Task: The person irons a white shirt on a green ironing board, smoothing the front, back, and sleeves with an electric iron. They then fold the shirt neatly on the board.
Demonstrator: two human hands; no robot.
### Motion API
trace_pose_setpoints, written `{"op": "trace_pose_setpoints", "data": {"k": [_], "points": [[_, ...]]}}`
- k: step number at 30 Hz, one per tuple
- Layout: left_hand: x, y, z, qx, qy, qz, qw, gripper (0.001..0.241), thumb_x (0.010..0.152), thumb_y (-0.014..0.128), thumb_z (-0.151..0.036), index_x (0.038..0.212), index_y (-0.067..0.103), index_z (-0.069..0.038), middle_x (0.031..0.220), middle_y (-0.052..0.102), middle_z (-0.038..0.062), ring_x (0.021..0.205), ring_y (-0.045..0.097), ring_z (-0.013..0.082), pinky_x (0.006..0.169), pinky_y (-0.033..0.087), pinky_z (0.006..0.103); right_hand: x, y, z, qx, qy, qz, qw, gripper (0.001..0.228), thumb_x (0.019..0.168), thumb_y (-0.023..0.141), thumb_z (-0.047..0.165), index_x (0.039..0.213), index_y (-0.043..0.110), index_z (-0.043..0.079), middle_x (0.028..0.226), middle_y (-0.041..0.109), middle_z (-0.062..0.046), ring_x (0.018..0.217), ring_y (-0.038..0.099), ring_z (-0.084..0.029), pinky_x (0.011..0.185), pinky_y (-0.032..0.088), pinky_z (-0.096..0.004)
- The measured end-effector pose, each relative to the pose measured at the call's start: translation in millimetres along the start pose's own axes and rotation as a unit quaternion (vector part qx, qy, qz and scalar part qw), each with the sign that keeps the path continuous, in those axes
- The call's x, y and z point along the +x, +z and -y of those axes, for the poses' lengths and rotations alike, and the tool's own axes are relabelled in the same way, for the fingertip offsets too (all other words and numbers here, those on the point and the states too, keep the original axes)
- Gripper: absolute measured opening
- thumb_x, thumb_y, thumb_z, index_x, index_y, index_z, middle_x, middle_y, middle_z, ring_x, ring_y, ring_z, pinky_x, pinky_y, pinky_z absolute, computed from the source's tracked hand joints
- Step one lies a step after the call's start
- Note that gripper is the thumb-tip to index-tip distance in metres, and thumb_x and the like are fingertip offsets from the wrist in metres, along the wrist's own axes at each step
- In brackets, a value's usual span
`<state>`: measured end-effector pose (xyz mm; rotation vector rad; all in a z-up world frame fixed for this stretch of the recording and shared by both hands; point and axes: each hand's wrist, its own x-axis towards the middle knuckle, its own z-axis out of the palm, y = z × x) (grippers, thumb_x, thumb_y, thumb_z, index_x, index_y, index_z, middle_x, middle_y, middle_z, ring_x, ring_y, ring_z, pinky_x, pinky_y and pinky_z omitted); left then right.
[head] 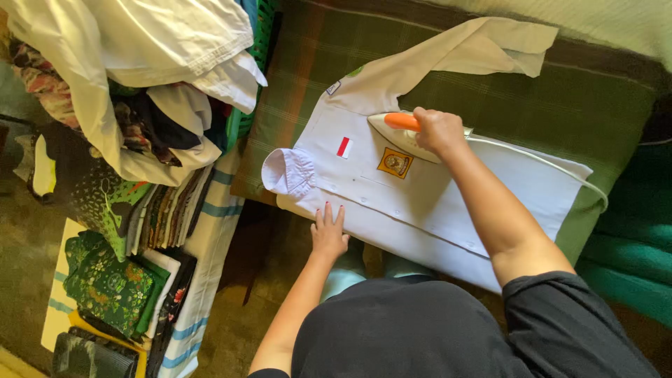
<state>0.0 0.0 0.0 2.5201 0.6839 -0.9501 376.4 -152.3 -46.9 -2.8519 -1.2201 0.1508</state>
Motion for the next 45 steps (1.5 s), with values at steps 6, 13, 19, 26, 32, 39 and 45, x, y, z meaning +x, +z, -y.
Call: {"op": "trace_pose_setpoints", "data": {"k": [6,13,19,26,32,39,45], "points": [[4,-3,8,-0.031,-0.009,0.073,0.997,0.086,0.098,0.063,-0.040,0.166,0.013,-0.028,0.173,-0.003,0.015,0.158,0.002,0.0432,0.114,0.032,0.0696,-1,2,-9,-0.010,-0.018,-0.013,1.000,0.046,0.070,0.078,0.035,0.112,0.060,0.027,0.086,0.070,0.000,0.079,0.075,-0.029,0.069,0.061,-0.047],[9,-7,8,-0.005,-0.011,0.084,0.996,0.083,0.097,0.062,-0.041,0.166,0.018,-0.028,0.173,0.001,0.014,0.158,0.005,0.0423,0.111,0.036,0.0702,-30,-3,-28,-0.001,0.003,-0.020,1.000,0.044,0.071,0.079,0.036,0.109,0.059,0.026,0.086,0.071,0.002,0.081,0.077,-0.028,0.072,0.061,-0.045],[12,-5,19,0.032,0.018,0.047,0.998,0.075,0.097,0.061,-0.042,0.163,0.029,-0.025,0.171,0.017,0.016,0.154,0.024,0.0423,0.109,0.044,0.0631,-101,-18,-87,-0.051,0.048,-0.054,0.996,0.041,0.071,0.078,0.034,0.107,0.060,0.028,0.085,0.070,0.005,0.080,0.077,-0.021,0.070,0.061,-0.039],[8,-15,58,-0.190,0.056,-0.051,0.979,0.053,0.094,0.062,-0.029,0.143,0.057,-0.006,0.152,0.049,0.020,0.139,0.049,0.0372,0.114,0.041,0.0430,-211,-40,-198,-0.065,0.092,-0.045,0.993,0.046,0.073,0.078,0.031,0.117,0.065,0.024,0.101,0.074,0.002,0.085,0.073,-0.024,0.071,0.058,-0.038],[-8,-35,85,-0.271,0.002,-0.152,0.951,0.041,0.092,0.063,-0.020,0.130,0.067,-0.005,0.130,0.070,0.009,0.115,0.066,0.0271,0.098,0.051,0.0325,-280,-64,-250,-0.119,0.141,0.044,0.982,0.038,0.077,0.076,0.041,0.106,0.065,0.021,0.096,0.074,0.003,0.080,0.070,-0.026,0.068,0.054,-0.037],[-3,-54,105,-0.262,0.034,-0.335,0.904,0.028,0.094,0.060,-0.014,0.118,0.071,-0.005,0.103,0.072,0.011,0.087,0.067,0.0311,0.079,0.054,0.0366,-225,-63,-205,-0.065,0.117,0.115,0.984,0.035,0.075,0.076,0.045,0.103,0.070,0.024,0.094,0.076,-0.001,0.083,0.072,-0.029,0.070,0.055,-0.040],[26,-49,120,-0.206,0.020,-0.465,0.861,0.025,0.091,0.066,-0.018,0.114,0.075,-0.019,0.098,0.069,0.003,0.092,0.067,0.0264,0.086,0.054,0.0372,-125,-16,-104,0.009,-0.013,0.057,0.998,0.040,0.069,0.071,0.044,0.107,0.064,0.035,0.090,0.073,0.005,0.089,0.076,-0.025,0.076,0.060,-0.041]]}}
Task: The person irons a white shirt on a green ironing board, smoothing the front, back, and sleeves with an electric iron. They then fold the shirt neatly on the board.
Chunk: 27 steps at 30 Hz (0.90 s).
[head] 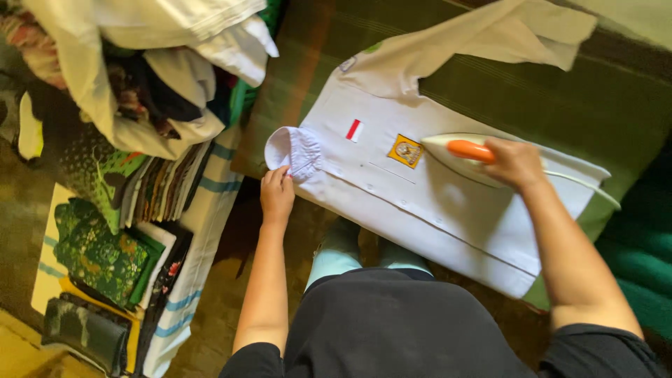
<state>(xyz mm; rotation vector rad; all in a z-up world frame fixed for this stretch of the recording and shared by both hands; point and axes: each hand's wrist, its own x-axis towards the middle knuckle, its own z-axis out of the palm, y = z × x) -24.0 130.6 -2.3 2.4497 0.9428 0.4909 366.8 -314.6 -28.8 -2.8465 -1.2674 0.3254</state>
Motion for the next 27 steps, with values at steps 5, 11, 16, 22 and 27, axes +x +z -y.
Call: {"op": "trace_pose_setpoints", "data": {"k": [5,11,16,22,27], "points": [[1,6,21,-0.003,-0.053,-0.038,0.998,0.039,0.086,0.071,-0.016,0.125,0.070,-0.019,0.112,0.064,0.006,0.099,0.064,0.0301,0.092,0.051,0.0421,81,-8,108,0.021,-0.007,0.036,0.999,0.038,0.072,0.072,0.044,0.105,0.063,0.027,0.088,0.073,-0.002,0.091,0.075,-0.029,0.077,0.060,-0.045],[12,1,39,-0.063,-0.154,-0.027,0.986,0.053,0.090,0.070,-0.015,0.141,0.058,-0.013,0.128,0.058,0.016,0.115,0.060,0.0373,0.103,0.046,0.0494,147,5,208,0.020,0.000,0.016,1.000,0.039,0.072,0.073,0.043,0.106,0.061,0.027,0.085,0.072,-0.002,0.085,0.076,-0.030,0.073,0.060,-0.047],[37,15,69,-0.131,-0.223,0.034,0.965,0.061,0.095,0.068,-0.030,0.150,0.050,-0.009,0.134,0.056,0.026,0.127,0.056,0.0457,0.109,0.042,0.0527,125,-8,231,0.047,0.003,0.035,0.998,0.037,0.078,0.073,0.043,0.104,0.062,0.020,0.085,0.072,-0.009,0.083,0.075,-0.036,0.074,0.060,-0.052],[61,56,110,-0.286,-0.232,0.136,0.920,0.062,0.084,0.081,-0.035,0.138,0.064,-0.009,0.132,0.059,0.021,0.129,0.057,0.0401,0.110,0.044,0.0463,91,-13,247,-0.031,-0.037,-0.031,0.998,0.022,0.076,0.069,0.034,0.094,0.060,0.025,0.074,0.067,-0.002,0.066,0.073,-0.030,0.062,0.059,-0.044],[71,87,137,-0.203,-0.229,0.198,0.931,0.032,0.073,0.079,-0.031,0.101,0.075,-0.016,0.119,0.059,0.004,0.115,0.060,0.0224,0.103,0.047,0.0361,124,-36,297,0.022,0.078,-0.067,0.994,0.032,0.074,0.077,0.023,0.097,0.057,0.014,0.081,0.068,-0.013,0.071,0.073,-0.042,0.064,0.059,-0.055]]}}
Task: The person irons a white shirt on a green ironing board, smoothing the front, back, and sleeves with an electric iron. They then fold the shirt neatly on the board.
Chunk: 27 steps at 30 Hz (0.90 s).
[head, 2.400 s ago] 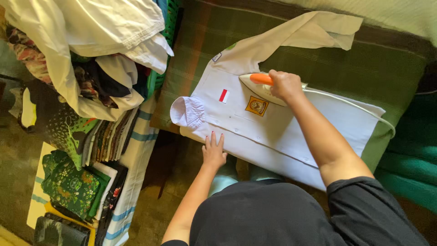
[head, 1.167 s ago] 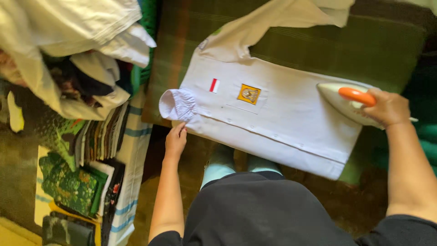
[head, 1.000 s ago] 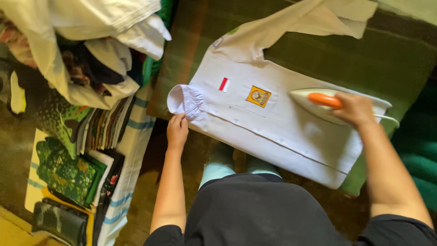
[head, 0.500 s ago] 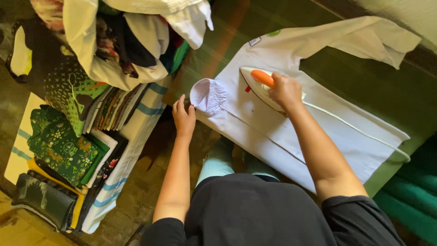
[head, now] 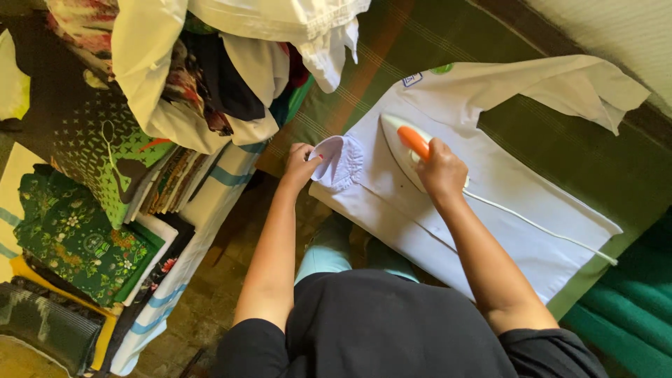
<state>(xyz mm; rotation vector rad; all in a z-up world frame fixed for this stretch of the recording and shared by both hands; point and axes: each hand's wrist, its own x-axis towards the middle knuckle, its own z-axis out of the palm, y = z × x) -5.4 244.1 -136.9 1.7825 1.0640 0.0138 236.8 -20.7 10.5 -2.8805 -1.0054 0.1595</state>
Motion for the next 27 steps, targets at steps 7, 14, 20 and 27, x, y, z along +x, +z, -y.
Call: {"op": "trace_pose_setpoints", "data": {"k": [7,14,20,27], "points": [[13,6,30,-0.044,0.025,0.024,0.998,0.028,0.069,0.077,-0.025,0.095,0.074,-0.016,0.112,0.059,0.006,0.097,0.062,0.0218,0.089,0.052,0.0346,75,6,49,0.038,0.066,0.033,0.997,0.032,0.079,0.078,0.018,0.104,0.059,0.011,0.089,0.072,-0.016,0.082,0.075,-0.044,0.072,0.059,-0.059],[3,-7,13,-0.105,0.032,0.043,0.993,0.021,0.074,0.077,-0.026,0.087,0.068,-0.012,0.114,0.063,0.010,0.099,0.064,0.0280,0.088,0.052,0.0382,94,21,53,0.027,0.020,0.117,0.993,0.034,0.079,0.071,0.029,0.109,0.061,0.020,0.093,0.074,-0.012,0.092,0.075,-0.040,0.079,0.059,-0.056],[5,-8,11,-0.121,0.028,0.042,0.991,0.024,0.078,0.080,-0.034,0.088,0.070,-0.015,0.110,0.066,0.008,0.095,0.066,0.0276,0.085,0.054,0.0379,71,33,70,-0.016,-0.054,0.111,0.992,0.033,0.073,0.072,0.035,0.103,0.062,0.024,0.085,0.073,-0.005,0.085,0.076,-0.033,0.074,0.060,-0.049],[-9,-15,-20,-0.055,0.024,0.024,0.998,0.028,0.078,0.078,-0.034,0.096,0.071,-0.013,0.111,0.063,0.012,0.110,0.062,0.0307,0.098,0.049,0.0395,82,55,62,-0.029,-0.135,0.024,0.990,0.033,0.069,0.074,0.034,0.097,0.063,0.024,0.080,0.070,0.002,0.078,0.076,-0.028,0.067,0.061,-0.044]]}}
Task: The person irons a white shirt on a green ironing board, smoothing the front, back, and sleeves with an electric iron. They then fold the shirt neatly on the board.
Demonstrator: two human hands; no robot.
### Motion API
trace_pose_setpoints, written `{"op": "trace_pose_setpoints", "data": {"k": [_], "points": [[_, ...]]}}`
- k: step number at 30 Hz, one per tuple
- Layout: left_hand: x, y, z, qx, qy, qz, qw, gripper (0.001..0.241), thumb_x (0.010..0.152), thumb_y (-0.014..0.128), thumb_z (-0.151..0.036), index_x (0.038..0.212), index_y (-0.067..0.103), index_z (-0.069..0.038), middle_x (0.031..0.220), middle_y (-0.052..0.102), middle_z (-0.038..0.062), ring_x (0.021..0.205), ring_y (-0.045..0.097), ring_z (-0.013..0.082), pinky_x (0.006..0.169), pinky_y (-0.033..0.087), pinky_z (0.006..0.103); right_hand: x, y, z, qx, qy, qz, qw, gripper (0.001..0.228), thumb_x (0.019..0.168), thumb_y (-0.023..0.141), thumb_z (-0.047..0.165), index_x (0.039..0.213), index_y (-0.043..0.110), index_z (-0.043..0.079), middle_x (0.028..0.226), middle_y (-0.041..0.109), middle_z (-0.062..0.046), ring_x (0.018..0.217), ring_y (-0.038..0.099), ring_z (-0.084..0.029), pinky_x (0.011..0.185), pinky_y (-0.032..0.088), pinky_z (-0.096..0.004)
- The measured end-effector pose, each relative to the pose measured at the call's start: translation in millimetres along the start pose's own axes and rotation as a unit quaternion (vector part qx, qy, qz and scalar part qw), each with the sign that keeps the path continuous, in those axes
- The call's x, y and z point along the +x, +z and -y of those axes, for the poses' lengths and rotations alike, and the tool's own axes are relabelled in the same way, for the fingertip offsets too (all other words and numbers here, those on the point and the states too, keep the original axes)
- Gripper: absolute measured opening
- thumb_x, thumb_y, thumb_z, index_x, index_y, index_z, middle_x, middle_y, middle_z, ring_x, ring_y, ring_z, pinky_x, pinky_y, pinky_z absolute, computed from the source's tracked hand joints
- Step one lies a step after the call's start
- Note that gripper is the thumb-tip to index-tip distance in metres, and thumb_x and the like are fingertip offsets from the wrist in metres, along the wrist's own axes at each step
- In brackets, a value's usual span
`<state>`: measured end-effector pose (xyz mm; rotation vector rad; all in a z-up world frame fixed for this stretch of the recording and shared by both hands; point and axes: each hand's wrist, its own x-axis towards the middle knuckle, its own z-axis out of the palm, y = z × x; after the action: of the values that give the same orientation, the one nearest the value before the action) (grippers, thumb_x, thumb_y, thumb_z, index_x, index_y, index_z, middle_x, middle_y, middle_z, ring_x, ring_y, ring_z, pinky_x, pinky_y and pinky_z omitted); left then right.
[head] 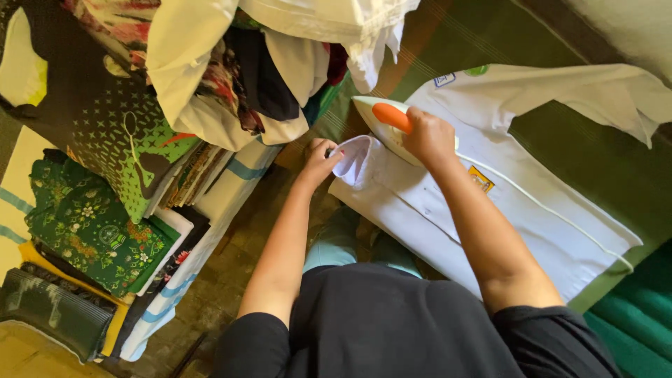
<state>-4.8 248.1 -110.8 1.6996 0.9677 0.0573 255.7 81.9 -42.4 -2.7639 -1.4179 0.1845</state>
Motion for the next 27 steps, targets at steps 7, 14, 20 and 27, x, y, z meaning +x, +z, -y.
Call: {"op": "trace_pose_setpoints", "data": {"k": [7,14,20,27], "points": [[13,10,20,0.016,-0.008,-0.010,1.000,0.030,0.075,0.078,-0.039,0.094,0.074,-0.016,0.107,0.066,0.009,0.109,0.064,0.0287,0.096,0.050,0.0382,-81,-30,-66,0.020,0.081,0.164,0.983,0.044,0.077,0.076,0.040,0.113,0.063,0.019,0.096,0.075,-0.012,0.098,0.074,-0.038,0.080,0.057,-0.056],[14,8,21,0.013,-0.018,0.000,1.000,0.031,0.074,0.078,-0.040,0.095,0.074,-0.018,0.108,0.064,0.009,0.109,0.064,0.0275,0.096,0.050,0.0377,-197,-33,-103,-0.045,0.084,0.015,0.995,0.042,0.066,0.082,0.040,0.098,0.060,0.023,0.082,0.066,-0.003,0.074,0.073,-0.030,0.066,0.060,-0.043],[16,6,25,0.002,-0.022,0.010,1.000,0.033,0.075,0.077,-0.039,0.098,0.074,-0.016,0.109,0.063,0.011,0.110,0.062,0.0278,0.096,0.049,0.0383,-131,-31,-80,-0.034,0.057,-0.080,0.995,0.034,0.064,0.078,0.029,0.091,0.059,0.021,0.078,0.064,-0.005,0.063,0.070,-0.032,0.056,0.057,-0.045],[7,-2,3,0.007,0.010,-0.007,1.000,0.031,0.077,0.078,-0.035,0.095,0.073,-0.011,0.105,0.062,0.015,0.108,0.062,0.0320,0.095,0.049,0.0404,-106,-21,-82,-0.012,0.124,-0.034,0.992,0.033,0.067,0.074,0.031,0.095,0.059,0.021,0.079,0.067,-0.004,0.073,0.074,-0.034,0.065,0.060,-0.047]]}}
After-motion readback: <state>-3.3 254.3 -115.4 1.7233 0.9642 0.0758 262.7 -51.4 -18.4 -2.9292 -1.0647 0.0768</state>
